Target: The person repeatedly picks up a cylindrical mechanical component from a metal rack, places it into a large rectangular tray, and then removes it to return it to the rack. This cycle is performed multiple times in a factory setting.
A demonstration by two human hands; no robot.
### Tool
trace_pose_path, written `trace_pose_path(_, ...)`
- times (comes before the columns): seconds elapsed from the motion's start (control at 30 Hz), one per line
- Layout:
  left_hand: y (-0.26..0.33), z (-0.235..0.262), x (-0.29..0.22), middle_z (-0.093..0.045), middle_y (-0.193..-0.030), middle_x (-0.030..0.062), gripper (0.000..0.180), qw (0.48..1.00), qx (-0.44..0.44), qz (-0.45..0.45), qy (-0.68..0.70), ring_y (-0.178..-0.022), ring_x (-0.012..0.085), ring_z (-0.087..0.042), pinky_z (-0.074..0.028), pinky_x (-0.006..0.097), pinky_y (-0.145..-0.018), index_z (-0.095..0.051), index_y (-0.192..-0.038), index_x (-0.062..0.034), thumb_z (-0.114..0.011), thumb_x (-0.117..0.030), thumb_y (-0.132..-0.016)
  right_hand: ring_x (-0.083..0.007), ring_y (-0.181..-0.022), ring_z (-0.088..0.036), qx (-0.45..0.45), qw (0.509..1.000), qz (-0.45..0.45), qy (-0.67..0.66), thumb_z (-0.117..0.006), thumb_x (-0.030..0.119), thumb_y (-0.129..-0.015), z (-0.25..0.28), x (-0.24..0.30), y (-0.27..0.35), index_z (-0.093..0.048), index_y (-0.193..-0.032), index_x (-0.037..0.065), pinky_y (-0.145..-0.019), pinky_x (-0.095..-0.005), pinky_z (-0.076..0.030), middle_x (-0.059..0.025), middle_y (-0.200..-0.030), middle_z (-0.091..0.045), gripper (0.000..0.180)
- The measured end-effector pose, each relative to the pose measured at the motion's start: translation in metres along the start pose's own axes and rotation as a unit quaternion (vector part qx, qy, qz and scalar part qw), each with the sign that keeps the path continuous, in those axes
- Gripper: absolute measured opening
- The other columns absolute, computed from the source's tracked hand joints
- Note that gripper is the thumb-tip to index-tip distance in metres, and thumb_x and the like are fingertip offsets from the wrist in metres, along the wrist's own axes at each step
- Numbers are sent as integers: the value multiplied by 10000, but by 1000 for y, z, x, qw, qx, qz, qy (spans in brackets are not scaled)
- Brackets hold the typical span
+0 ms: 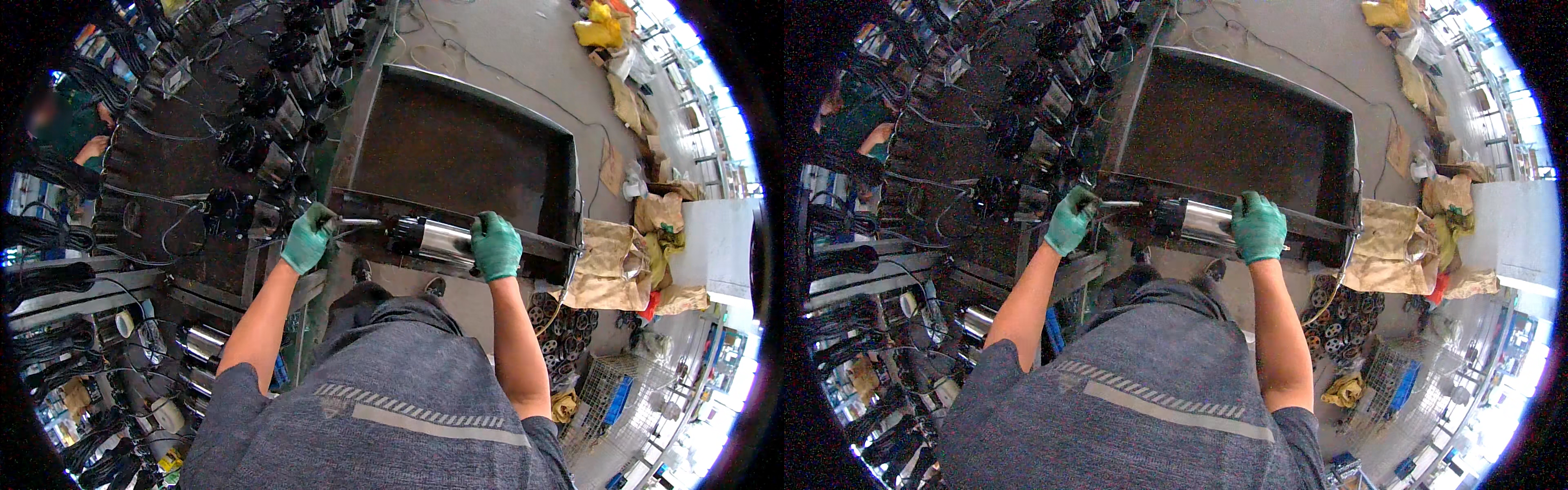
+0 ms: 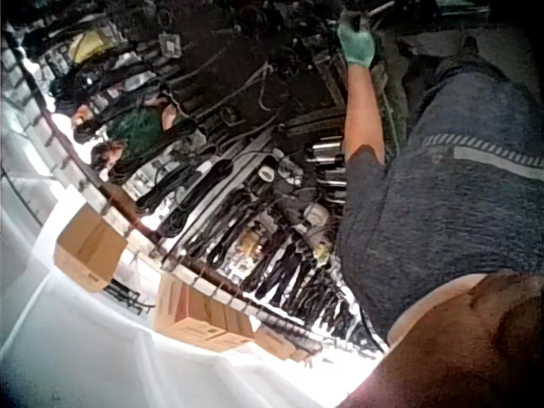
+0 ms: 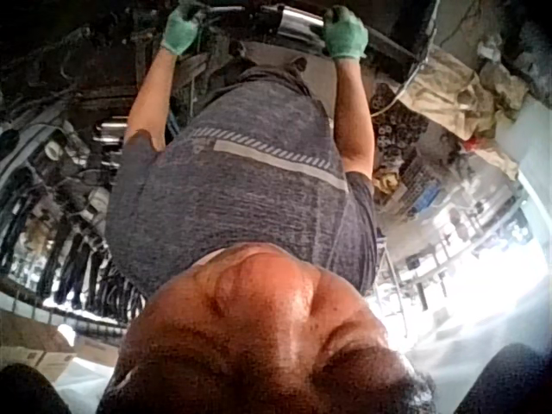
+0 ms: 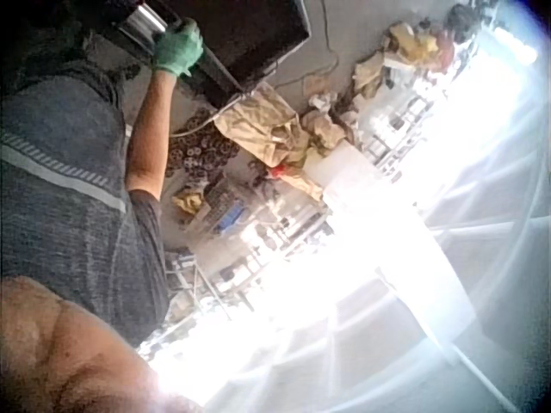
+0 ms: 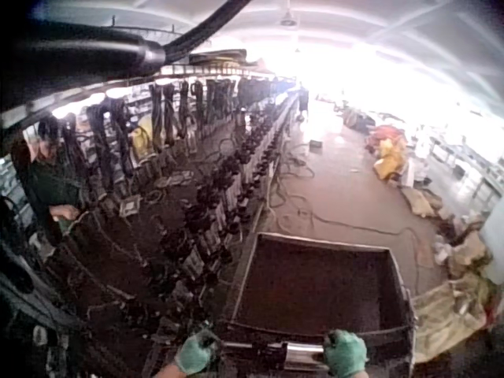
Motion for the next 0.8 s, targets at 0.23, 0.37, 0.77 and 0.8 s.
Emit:
trace_pose_path(0.23,-2,-24,16,-651,-879,8,58,987,61,53,139,-745,87,-596,-494,250,-664,-621,-1033,-60,-650,-91,-995,-366,-922,-667,34,999,-22,-8,-646,272,-908,0,-1,-2,-710,-1014,105,-803,-485,-535,-133,-962,-721,208)
trace_pose_path(0.37,-8,-29,27,-647,-850,5,57,981,77,79,162,-684,82,-599,-486,248,-600,-620,-1016,-82,-661,-116,-994,-368,-919,-666,31,999,-20,3,-643,271,-913,0,-2,0,-712,-1013,106,-803,-486,-533,-136,-955,-720,204)
trace_pose_path(0.77,5,-53,89,-636,-854,1,107,892,116,353,258,-651,115,-580,-438,269,-496,-617,-1039,-131,-654,-226,-1006,-353,-865,-669,4,1000,-10,13,-625,294,-929,2,2,-1,-679,-912,110,-756,-495,-519,-119,-900,-708,192)
trace_pose_path(0.8,5,-54,90,-639,-857,2,105,884,117,362,271,-657,115,-584,-447,271,-508,-626,-1057,-134,-652,-223,-1007,-355,-863,-668,2,1000,-9,13,-625,293,-928,2,2,-1,-679,-912,110,-758,-496,-519,-121,-901,-707,192)
Point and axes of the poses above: each hand's wrist, its own y-axis away from the middle knuckle, its own z-axis out of the back of the hand, x = y × z, the point moved 7 cm from there along -y, towards the middle knuckle
